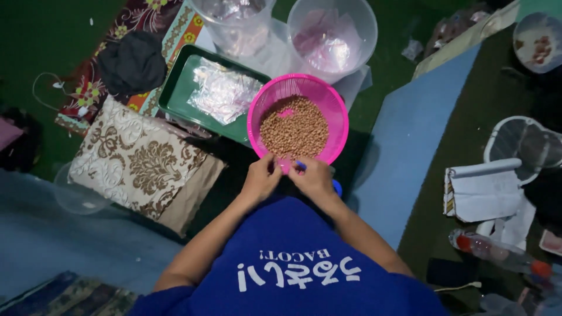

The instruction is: Packaging small snacks into individual plastic bags using a spoon from a large bowl.

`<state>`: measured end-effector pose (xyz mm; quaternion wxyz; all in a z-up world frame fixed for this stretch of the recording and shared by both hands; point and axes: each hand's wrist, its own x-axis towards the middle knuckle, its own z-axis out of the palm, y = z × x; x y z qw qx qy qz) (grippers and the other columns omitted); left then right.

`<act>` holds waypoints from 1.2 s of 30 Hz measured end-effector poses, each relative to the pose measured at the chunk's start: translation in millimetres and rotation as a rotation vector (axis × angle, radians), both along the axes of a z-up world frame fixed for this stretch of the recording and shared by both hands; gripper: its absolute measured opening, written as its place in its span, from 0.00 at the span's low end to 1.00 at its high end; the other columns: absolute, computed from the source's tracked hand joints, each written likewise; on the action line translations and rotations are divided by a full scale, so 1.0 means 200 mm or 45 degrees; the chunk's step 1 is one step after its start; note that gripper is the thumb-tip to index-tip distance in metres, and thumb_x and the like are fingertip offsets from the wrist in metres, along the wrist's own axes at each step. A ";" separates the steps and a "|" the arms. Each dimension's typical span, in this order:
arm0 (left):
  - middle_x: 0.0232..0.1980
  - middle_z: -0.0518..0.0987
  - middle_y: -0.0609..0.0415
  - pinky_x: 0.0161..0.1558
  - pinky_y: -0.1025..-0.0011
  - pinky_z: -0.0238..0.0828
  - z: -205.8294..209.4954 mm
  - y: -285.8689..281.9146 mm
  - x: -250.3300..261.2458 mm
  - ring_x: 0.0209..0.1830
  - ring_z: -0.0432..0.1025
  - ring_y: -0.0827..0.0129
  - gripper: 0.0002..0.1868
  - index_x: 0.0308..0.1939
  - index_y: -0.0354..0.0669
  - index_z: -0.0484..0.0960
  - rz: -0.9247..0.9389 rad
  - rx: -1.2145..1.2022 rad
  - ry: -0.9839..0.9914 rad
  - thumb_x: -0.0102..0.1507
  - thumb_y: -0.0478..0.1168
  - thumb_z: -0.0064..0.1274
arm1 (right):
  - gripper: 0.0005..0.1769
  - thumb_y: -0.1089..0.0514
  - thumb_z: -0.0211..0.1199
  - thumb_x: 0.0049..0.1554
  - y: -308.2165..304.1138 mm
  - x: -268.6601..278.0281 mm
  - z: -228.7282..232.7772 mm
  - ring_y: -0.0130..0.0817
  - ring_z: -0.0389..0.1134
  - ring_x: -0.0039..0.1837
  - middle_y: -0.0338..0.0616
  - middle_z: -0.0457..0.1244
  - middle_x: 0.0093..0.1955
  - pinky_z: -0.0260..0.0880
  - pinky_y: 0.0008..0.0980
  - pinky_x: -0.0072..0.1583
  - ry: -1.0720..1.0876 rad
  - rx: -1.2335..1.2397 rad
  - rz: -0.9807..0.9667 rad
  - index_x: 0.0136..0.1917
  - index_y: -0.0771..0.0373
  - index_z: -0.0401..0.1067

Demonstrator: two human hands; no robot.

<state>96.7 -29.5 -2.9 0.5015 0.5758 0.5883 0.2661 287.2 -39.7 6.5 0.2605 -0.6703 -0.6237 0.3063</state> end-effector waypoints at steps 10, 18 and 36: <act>0.46 0.78 0.57 0.31 0.67 0.76 0.22 0.06 -0.27 0.39 0.76 0.59 0.08 0.46 0.59 0.81 -0.558 0.771 0.643 0.63 0.44 0.53 | 0.06 0.51 0.70 0.47 0.16 -0.17 0.17 0.44 0.74 0.40 0.39 0.69 0.30 0.72 0.40 0.42 -0.115 -0.169 0.152 0.35 0.52 0.77; 0.54 0.78 0.41 0.49 0.61 0.71 0.24 0.21 -0.61 0.54 0.72 0.48 0.11 0.51 0.41 0.81 -1.044 0.946 0.630 0.67 0.35 0.47 | 0.11 0.58 0.66 0.56 0.20 -0.23 0.31 0.61 0.72 0.50 0.63 0.69 0.45 0.69 0.52 0.50 0.167 -0.084 0.310 0.48 0.68 0.76; 0.50 0.81 0.50 0.46 0.64 0.75 0.46 0.23 -0.47 0.46 0.76 0.56 0.07 0.47 0.37 0.86 -0.407 0.999 0.415 0.65 0.29 0.62 | 0.17 0.65 0.61 0.65 0.17 -0.05 -0.08 0.50 0.72 0.61 0.55 0.67 0.64 0.71 0.39 0.61 0.130 0.389 0.192 0.67 0.68 0.70</act>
